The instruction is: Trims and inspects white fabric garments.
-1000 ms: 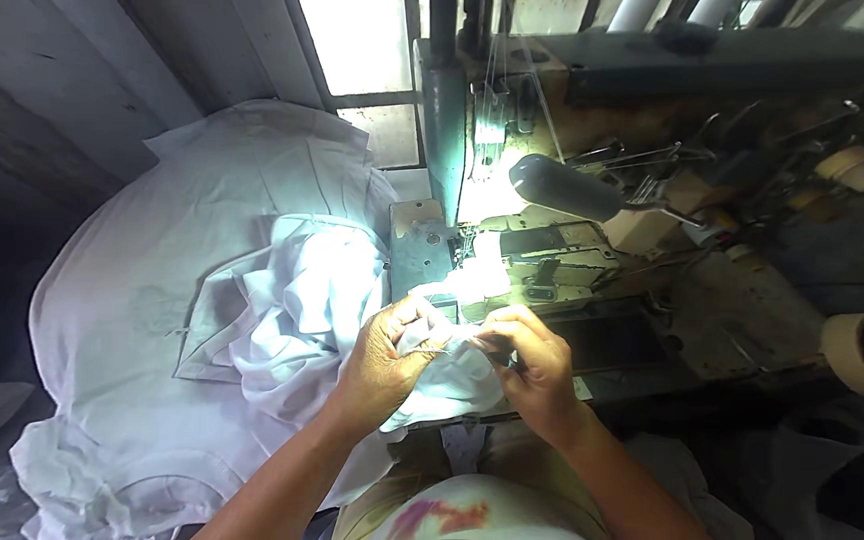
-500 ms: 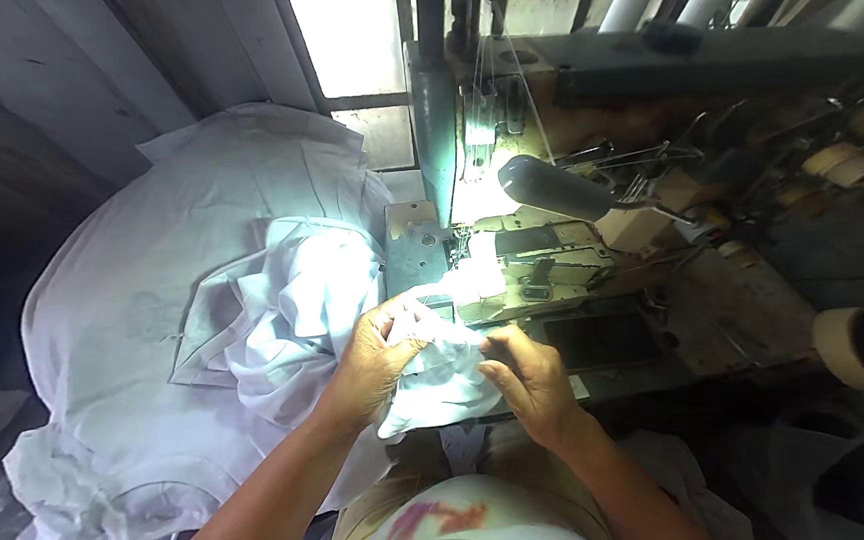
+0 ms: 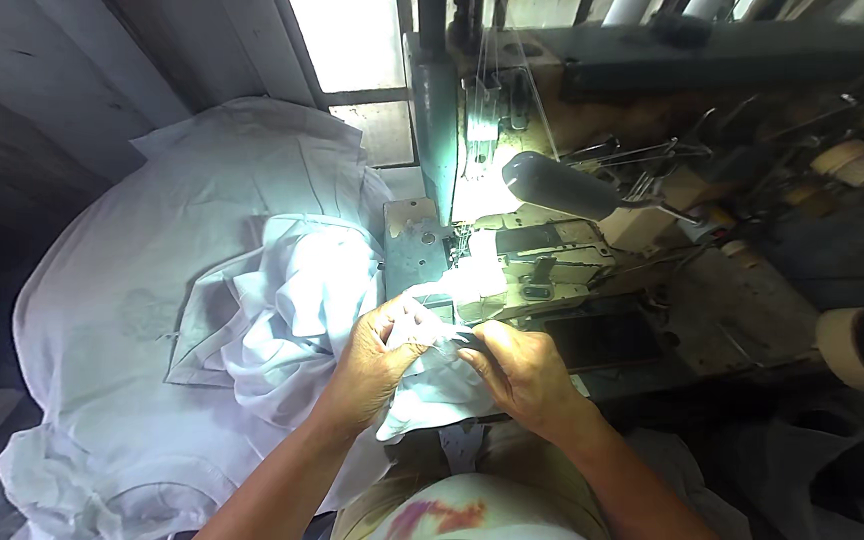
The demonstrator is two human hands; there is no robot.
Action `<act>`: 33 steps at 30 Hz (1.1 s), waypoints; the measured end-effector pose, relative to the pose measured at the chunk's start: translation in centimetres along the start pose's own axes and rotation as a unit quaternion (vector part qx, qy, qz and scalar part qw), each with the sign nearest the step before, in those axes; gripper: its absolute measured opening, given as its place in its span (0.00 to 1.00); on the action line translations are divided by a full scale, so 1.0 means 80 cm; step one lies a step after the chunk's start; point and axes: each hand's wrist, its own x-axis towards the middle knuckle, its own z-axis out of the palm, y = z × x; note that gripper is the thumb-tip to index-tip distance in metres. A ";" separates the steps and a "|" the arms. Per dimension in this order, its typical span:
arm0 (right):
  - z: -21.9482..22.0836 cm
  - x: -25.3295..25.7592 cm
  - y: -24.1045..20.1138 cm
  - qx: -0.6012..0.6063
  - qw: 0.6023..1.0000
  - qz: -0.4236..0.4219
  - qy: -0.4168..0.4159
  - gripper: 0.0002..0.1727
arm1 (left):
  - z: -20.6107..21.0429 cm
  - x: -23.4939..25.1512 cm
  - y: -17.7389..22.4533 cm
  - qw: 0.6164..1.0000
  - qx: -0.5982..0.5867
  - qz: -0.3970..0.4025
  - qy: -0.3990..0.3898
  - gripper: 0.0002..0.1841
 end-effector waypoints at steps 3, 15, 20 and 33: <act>-0.001 0.001 0.000 -0.020 1.000 -0.012 0.002 0.19 | 0.001 0.000 0.001 1.000 -0.008 -0.011 0.006 0.12; 0.000 0.001 0.006 -0.046 0.998 -0.042 0.007 0.18 | 0.005 0.001 0.004 0.998 -0.024 -0.047 0.017 0.13; -0.009 -0.014 0.016 0.088 0.989 0.114 0.044 0.18 | 0.003 0.001 0.005 0.999 -0.028 -0.040 0.023 0.14; -0.008 -0.032 0.020 0.531 0.796 0.289 0.026 0.07 | -0.038 0.053 -0.011 0.798 0.456 0.386 0.084 0.07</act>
